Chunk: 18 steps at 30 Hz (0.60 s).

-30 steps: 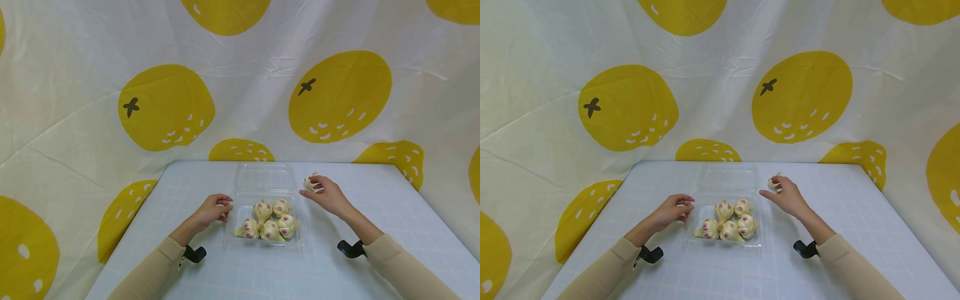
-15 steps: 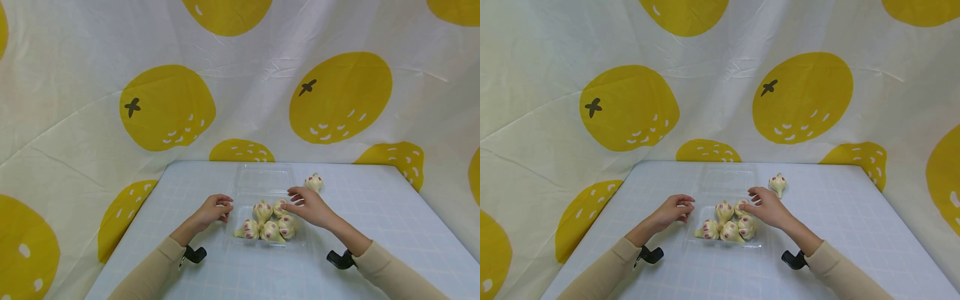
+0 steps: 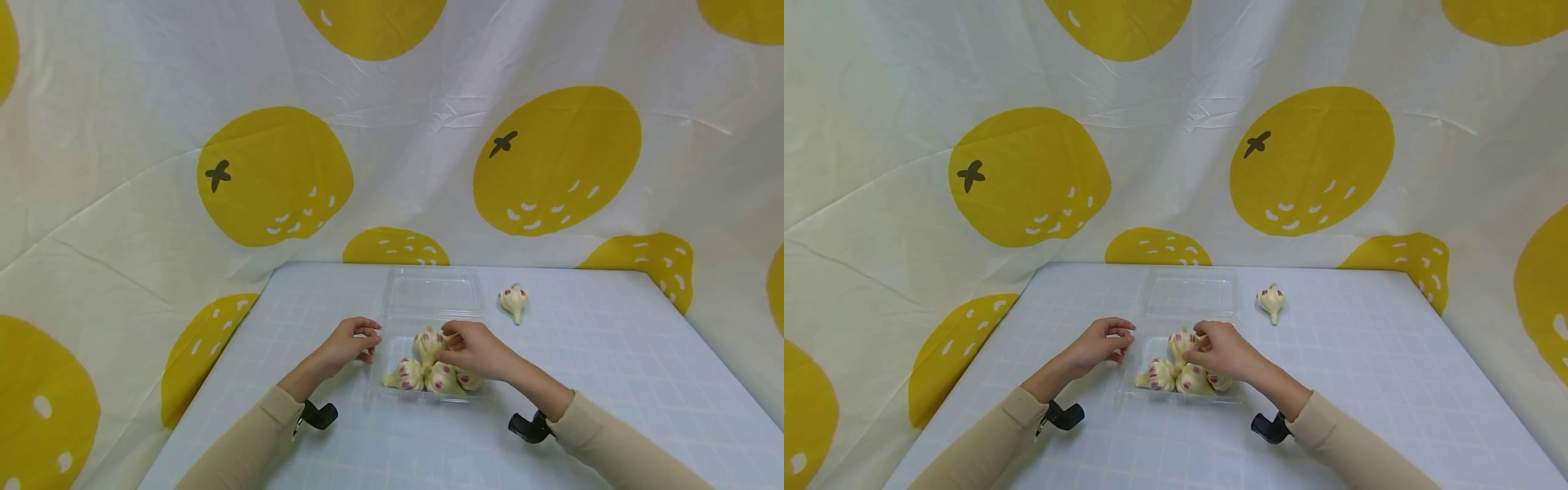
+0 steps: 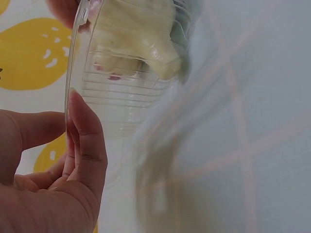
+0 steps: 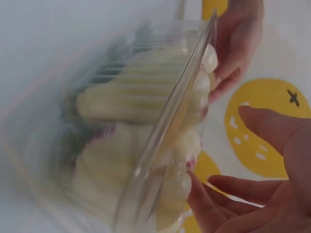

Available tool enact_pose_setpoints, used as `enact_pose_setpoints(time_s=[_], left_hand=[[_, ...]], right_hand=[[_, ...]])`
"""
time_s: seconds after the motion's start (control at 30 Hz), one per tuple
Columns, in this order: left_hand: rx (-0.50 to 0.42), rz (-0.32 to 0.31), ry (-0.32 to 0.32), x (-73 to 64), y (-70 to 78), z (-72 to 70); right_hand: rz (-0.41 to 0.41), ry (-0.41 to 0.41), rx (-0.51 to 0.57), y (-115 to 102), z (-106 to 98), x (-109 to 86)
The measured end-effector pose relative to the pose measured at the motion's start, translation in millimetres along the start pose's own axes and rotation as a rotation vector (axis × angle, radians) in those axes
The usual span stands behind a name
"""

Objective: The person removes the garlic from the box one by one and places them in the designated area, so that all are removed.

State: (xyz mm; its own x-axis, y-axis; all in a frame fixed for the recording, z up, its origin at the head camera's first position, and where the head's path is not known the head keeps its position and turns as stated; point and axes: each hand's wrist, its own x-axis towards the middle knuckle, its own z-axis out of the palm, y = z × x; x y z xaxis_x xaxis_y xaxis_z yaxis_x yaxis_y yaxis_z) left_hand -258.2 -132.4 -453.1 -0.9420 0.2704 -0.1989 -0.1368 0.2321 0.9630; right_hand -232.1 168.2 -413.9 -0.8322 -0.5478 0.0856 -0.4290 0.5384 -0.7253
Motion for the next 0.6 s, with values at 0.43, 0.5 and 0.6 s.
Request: enact_pose_setpoints(time_s=[0.43, 0.5, 0.6], left_hand=[[-0.001, 0.013, -0.011, 0.7, -2.4, -1.1], [-0.002, 0.01, -0.011, 0.6, -1.2, -1.2], [0.002, 0.013, -0.014, 0.2, -0.2, -1.6]], right_hand=[[0.016, -0.043, -0.052, -11, 15, 21.0], [0.016, -0.041, -0.063, -11, 17, 24.2], [0.02, -0.042, -0.075, -11, 21, 28.4]])
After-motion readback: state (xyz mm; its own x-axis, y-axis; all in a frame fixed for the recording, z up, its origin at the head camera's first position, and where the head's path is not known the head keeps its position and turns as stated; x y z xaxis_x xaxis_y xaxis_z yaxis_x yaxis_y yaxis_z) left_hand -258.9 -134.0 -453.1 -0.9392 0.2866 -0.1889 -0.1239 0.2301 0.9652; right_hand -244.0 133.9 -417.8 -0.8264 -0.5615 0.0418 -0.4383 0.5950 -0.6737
